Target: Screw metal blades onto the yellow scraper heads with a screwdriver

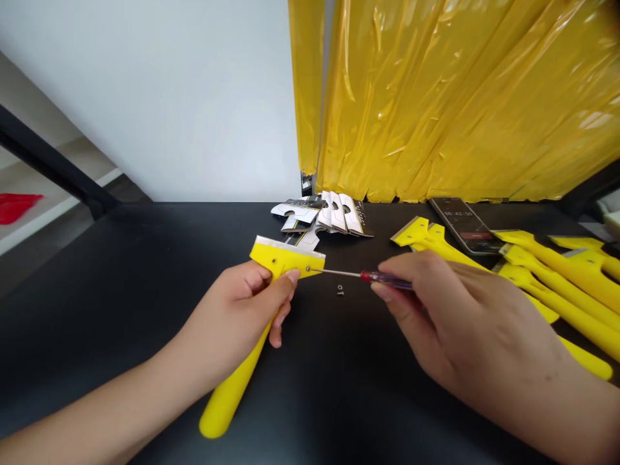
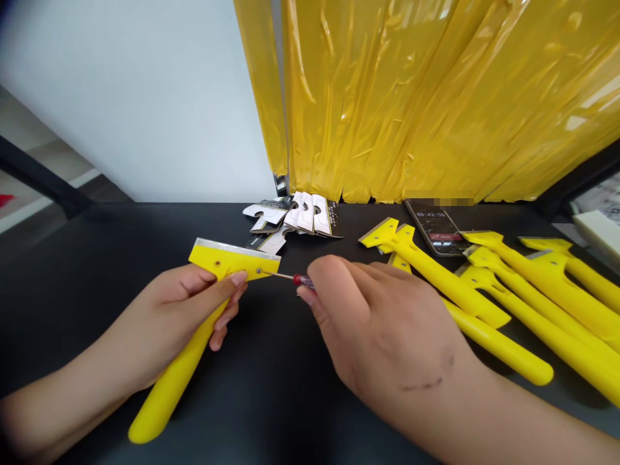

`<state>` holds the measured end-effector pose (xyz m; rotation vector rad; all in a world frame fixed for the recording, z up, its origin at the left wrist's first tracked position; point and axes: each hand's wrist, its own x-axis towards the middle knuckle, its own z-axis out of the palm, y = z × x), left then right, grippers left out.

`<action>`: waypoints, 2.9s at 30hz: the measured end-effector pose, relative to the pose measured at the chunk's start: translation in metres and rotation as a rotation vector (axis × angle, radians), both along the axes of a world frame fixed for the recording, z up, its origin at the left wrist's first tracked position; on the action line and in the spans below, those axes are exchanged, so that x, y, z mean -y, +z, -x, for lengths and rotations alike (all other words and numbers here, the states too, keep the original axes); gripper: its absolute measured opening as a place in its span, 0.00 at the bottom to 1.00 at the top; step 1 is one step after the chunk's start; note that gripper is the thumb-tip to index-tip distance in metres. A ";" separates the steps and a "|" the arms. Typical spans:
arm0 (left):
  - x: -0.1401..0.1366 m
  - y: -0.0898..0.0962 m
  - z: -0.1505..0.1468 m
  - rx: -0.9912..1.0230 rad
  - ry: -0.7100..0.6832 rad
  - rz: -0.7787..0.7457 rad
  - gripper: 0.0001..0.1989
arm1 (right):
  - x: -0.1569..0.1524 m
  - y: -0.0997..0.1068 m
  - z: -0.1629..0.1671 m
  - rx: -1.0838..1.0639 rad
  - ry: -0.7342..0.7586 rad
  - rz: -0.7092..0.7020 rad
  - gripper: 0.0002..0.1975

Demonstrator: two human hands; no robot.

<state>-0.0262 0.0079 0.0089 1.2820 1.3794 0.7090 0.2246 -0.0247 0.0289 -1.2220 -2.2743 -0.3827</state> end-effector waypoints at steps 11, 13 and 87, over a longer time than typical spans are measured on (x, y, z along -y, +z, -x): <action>0.000 0.000 0.002 -0.077 -0.010 -0.059 0.24 | 0.002 -0.003 0.002 -0.030 -0.008 0.099 0.07; -0.001 -0.001 0.002 -0.097 -0.021 -0.079 0.23 | 0.002 -0.003 0.002 -0.028 -0.022 0.109 0.07; -0.007 0.004 0.009 -0.394 -0.047 -0.291 0.25 | -0.006 -0.015 0.002 -0.229 -0.020 0.559 0.17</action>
